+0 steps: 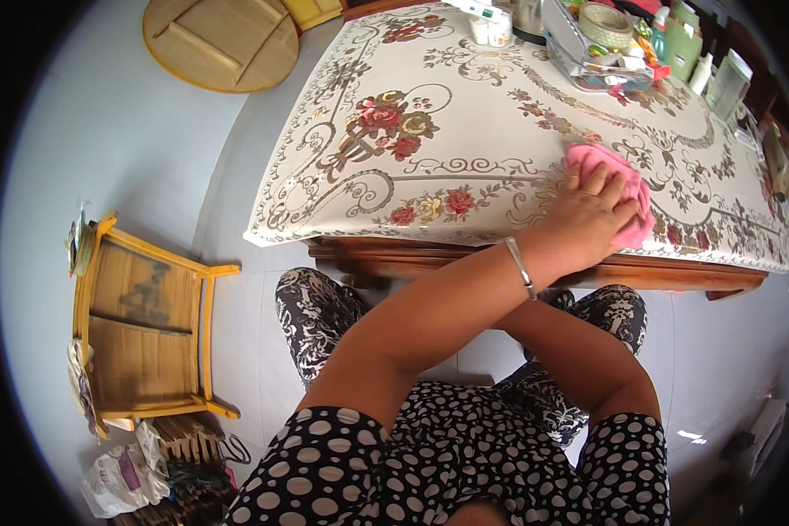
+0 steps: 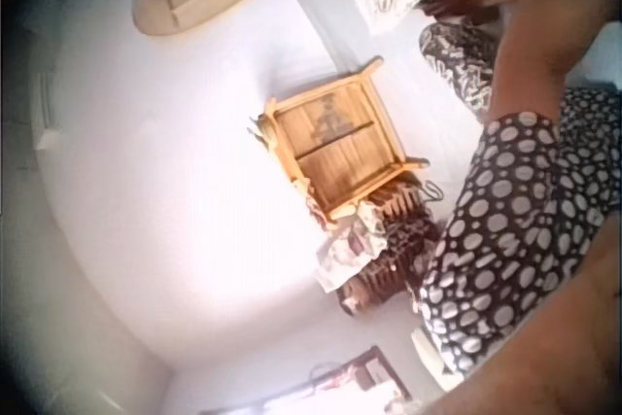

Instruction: The person wipes a floral-patterned tablecloth on a wooden table using a pink cloth. The person systematically cleans the surface, moving the cloth in circular and sweeping motions across the table.

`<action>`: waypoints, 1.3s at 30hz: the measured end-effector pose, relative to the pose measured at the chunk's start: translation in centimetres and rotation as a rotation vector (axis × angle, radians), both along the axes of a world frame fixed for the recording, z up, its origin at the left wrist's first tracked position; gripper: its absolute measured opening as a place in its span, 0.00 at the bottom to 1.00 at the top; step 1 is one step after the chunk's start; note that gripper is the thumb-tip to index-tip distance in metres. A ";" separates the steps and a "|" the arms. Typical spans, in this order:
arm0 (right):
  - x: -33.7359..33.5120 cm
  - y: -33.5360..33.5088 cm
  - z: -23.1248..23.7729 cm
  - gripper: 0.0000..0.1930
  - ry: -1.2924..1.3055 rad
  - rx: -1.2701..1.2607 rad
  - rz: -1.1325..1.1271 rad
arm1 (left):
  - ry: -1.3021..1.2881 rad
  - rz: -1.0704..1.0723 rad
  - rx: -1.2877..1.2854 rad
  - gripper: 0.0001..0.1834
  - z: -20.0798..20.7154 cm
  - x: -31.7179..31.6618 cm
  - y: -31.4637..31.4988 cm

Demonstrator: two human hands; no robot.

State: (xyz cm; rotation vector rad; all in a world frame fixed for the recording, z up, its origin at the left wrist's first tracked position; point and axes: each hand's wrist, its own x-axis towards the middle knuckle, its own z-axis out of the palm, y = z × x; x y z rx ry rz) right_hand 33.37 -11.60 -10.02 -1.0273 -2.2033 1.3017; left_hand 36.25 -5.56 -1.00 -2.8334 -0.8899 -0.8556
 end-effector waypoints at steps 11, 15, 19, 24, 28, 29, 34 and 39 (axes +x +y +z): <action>-0.5 1.9 -2.9 0.17 -1.026 0.322 0.596 | 0.051 0.193 0.008 0.25 1.0 -11.6 -1.9; 0.3 1.9 -3.5 0.18 -1.062 0.304 0.635 | 0.077 0.289 -0.051 0.25 1.8 -18.0 -2.7; 1.2 1.6 -3.9 0.20 -1.038 0.317 0.617 | 0.071 0.408 -0.055 0.25 2.2 -24.0 -3.9; 1.2 0.9 -3.4 0.19 -1.050 0.346 0.595 | 0.052 0.684 -0.042 0.24 1.4 -32.5 -4.4; 1.3 0.5 -2.6 0.19 -1.020 0.380 0.571 | 0.062 0.831 -0.013 0.27 0.9 -38.9 -4.4; 1.4 0.5 -2.7 0.19 -1.010 0.385 0.560 | 0.079 0.863 0.001 0.27 0.5 -39.9 -4.5; 1.0 -0.2 -2.3 0.17 -0.987 0.406 0.552 | 0.100 0.971 0.035 0.28 -0.9 -37.3 -4.1; 0.2 -0.9 -3.0 0.17 -1.007 0.472 0.619 | 0.067 0.695 -0.017 0.28 0.0 -30.4 -2.8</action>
